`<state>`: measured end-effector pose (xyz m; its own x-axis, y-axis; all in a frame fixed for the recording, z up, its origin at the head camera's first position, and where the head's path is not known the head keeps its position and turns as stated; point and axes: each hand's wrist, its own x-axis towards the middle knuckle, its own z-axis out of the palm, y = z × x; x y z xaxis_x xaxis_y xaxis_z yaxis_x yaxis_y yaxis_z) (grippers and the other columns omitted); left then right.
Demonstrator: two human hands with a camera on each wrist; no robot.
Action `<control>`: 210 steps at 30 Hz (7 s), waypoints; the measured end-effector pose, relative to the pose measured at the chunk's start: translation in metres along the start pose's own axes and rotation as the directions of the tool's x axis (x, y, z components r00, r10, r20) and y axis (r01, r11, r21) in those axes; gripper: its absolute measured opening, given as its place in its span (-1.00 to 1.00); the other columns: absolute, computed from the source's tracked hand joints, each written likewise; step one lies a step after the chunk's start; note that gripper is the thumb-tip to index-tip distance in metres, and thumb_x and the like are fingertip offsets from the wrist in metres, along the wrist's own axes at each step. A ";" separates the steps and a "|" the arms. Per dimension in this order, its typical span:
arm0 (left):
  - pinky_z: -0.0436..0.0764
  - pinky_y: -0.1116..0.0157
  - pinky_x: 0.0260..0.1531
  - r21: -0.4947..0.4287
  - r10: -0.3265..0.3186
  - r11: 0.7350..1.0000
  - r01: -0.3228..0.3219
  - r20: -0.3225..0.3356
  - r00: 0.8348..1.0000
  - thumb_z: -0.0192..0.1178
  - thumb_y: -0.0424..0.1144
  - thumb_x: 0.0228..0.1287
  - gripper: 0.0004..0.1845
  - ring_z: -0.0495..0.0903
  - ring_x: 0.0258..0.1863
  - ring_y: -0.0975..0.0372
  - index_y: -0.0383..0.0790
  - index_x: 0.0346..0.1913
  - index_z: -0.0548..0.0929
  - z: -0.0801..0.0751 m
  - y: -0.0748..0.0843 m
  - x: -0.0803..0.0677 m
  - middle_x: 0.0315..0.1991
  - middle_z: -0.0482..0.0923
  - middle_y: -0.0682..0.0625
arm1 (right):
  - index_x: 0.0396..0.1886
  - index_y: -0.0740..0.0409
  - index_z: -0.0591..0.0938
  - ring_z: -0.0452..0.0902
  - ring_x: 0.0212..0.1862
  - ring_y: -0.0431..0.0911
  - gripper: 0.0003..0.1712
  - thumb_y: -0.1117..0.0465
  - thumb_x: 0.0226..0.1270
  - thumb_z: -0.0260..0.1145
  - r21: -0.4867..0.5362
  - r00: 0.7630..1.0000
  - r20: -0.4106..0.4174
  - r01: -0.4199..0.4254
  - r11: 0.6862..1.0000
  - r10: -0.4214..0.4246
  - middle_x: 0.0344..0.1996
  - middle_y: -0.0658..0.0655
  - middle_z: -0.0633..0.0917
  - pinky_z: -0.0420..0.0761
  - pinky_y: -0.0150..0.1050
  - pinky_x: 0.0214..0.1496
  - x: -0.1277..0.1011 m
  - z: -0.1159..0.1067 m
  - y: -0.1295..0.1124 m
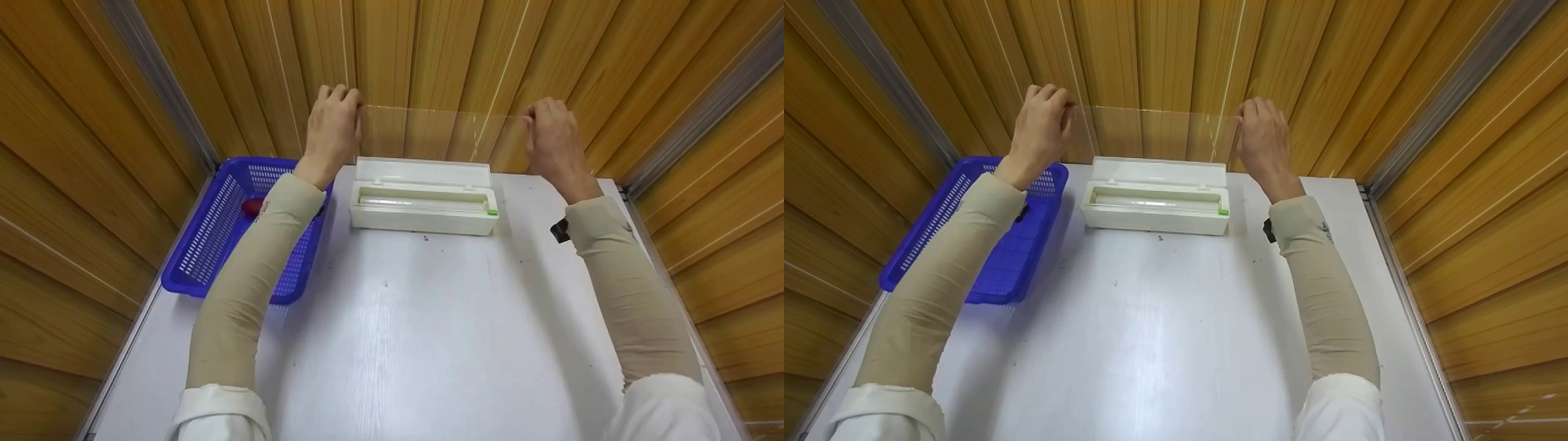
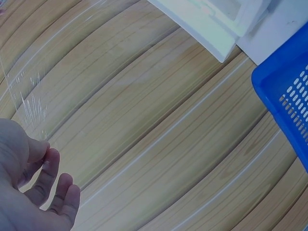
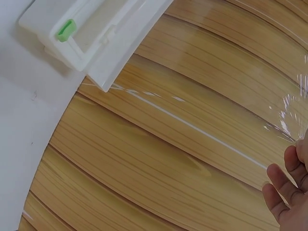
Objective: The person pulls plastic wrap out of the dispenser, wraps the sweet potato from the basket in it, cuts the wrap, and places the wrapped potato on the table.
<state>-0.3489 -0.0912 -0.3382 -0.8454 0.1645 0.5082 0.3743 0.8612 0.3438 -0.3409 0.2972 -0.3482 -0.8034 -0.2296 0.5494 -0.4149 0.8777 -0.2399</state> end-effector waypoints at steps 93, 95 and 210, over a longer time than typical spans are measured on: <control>0.53 0.11 0.19 -0.077 0.222 0.965 -0.250 -0.263 0.939 0.07 -0.28 0.67 -0.76 0.50 0.12 -0.06 -0.32 -0.02 0.72 -0.073 0.025 -0.036 -0.06 0.67 -0.20 | -0.01 0.48 0.56 0.46 -0.10 0.25 -0.71 0.26 0.72 0.09 0.076 0.956 -0.238 0.195 0.978 -0.172 -0.20 0.42 0.59 0.30 -0.19 -0.07 -0.032 -0.078 -0.042; 0.53 0.11 0.18 -0.080 0.233 0.961 -0.264 -0.278 0.932 0.08 -0.28 0.67 -0.77 0.50 0.10 -0.06 -0.32 -0.03 0.72 -0.074 0.025 -0.040 -0.07 0.67 -0.20 | -0.02 0.49 0.56 0.47 -0.09 0.25 -0.70 0.25 0.72 0.09 0.089 0.955 -0.241 0.201 0.976 -0.174 -0.20 0.43 0.59 0.29 -0.21 -0.05 -0.036 -0.080 -0.045; 0.66 0.13 0.01 -0.100 0.438 0.895 -0.435 0.005 0.899 0.21 -0.40 0.46 -0.92 0.60 -0.07 0.03 -0.20 -0.20 0.69 0.018 -0.012 -0.245 -0.22 0.67 -0.04 | -0.20 0.20 0.61 0.53 -0.21 -0.10 -0.74 0.57 0.30 0.43 0.175 0.970 0.043 0.227 0.958 -0.238 -0.29 0.06 0.64 0.38 -0.33 -0.20 -0.270 0.014 -0.044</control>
<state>-0.1534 -0.1329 -0.4811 -0.5983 0.5274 0.6033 0.7408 0.6510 0.1656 -0.1115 0.3144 -0.4971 -0.6995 -0.4494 0.5557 -0.6543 0.7154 -0.2451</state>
